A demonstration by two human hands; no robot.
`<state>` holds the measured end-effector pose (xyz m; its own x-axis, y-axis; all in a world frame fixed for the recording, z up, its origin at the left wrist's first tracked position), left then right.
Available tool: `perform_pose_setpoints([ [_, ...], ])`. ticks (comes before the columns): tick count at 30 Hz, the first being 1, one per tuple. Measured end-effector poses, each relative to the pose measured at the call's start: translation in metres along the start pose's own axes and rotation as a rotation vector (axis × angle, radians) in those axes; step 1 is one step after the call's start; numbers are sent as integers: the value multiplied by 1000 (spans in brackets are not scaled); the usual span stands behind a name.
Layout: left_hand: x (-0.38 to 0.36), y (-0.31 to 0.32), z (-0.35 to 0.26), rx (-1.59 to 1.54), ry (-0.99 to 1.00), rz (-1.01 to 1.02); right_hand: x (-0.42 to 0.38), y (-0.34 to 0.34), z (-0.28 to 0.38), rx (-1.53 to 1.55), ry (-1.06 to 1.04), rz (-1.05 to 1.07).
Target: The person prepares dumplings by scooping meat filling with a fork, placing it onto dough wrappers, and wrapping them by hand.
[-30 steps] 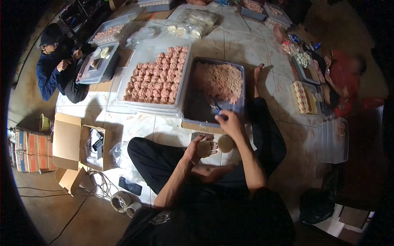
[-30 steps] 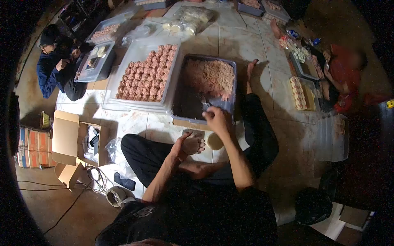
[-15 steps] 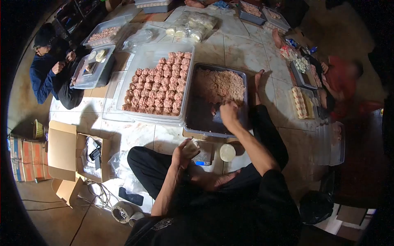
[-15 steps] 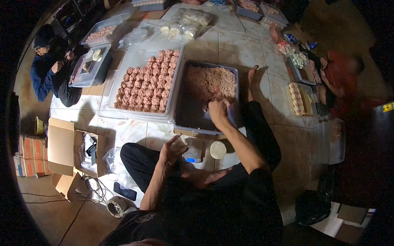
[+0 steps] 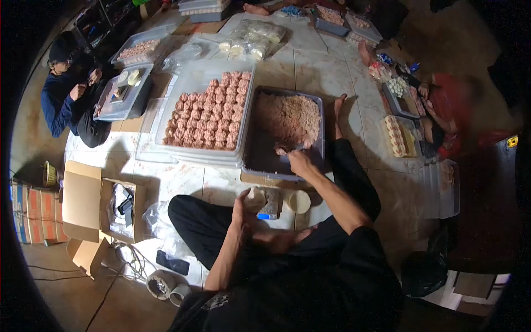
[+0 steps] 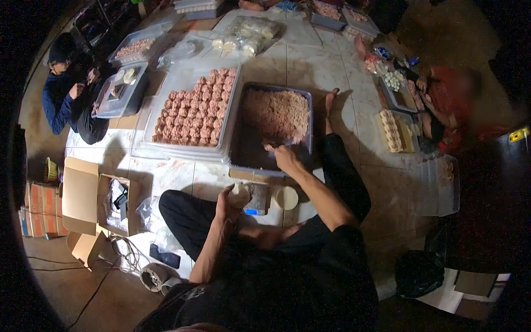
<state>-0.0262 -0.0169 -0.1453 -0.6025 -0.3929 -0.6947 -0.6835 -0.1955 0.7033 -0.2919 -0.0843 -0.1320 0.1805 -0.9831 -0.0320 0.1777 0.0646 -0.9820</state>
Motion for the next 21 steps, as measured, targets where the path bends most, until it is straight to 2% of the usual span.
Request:
perform_pose_setpoints([
  [2,-20,12,-2,26,21,-85,-18,-15,4,87,35,44],
  [3,-17,17,-2,13,3,-54,-23,-32,1,117,44,67],
  [4,-15,16,-3,12,32,-52,-24,-28,-4,161,59,242],
  [5,-11,16,-8,17,66,-48,-27,-32,-11,279,2,71],
  [7,6,10,-25,45,182,-39,-31,-90,9,309,53,207],
  [10,16,37,-44,11,271,59,-58,-153,42,756,233,-49],
  [13,-1,113,-46,125,279,306,-75,-179,102,700,182,-204],
  [14,-7,126,-42,143,305,337,-78,-150,107,712,188,-204],
  [15,-18,140,-42,262,360,252,-74,-141,120,724,199,-206],
  [16,-13,132,-42,291,369,193,-78,-147,126,748,154,-309],
  [17,-5,122,-42,320,382,136,-85,-150,130,614,138,-279],
  [19,21,94,-47,199,529,201,-87,-169,138,337,74,-226],
  [20,23,80,-49,144,592,226,-96,-170,133,358,145,-232],
  [21,1,80,-59,341,496,-22,-101,-184,133,354,213,-217],
])
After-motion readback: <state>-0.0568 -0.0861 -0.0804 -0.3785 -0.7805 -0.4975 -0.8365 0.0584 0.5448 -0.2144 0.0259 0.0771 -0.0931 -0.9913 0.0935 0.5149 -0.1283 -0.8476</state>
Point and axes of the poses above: each hand's wrist, its own x-axis towards the middle knuckle, its own y-axis out of the palm, z = x × y, the point moved 8 cm from there along x, towards the middle knuckle, and after that the axes turned 11 degrees about -y, right-handed, at the moved point
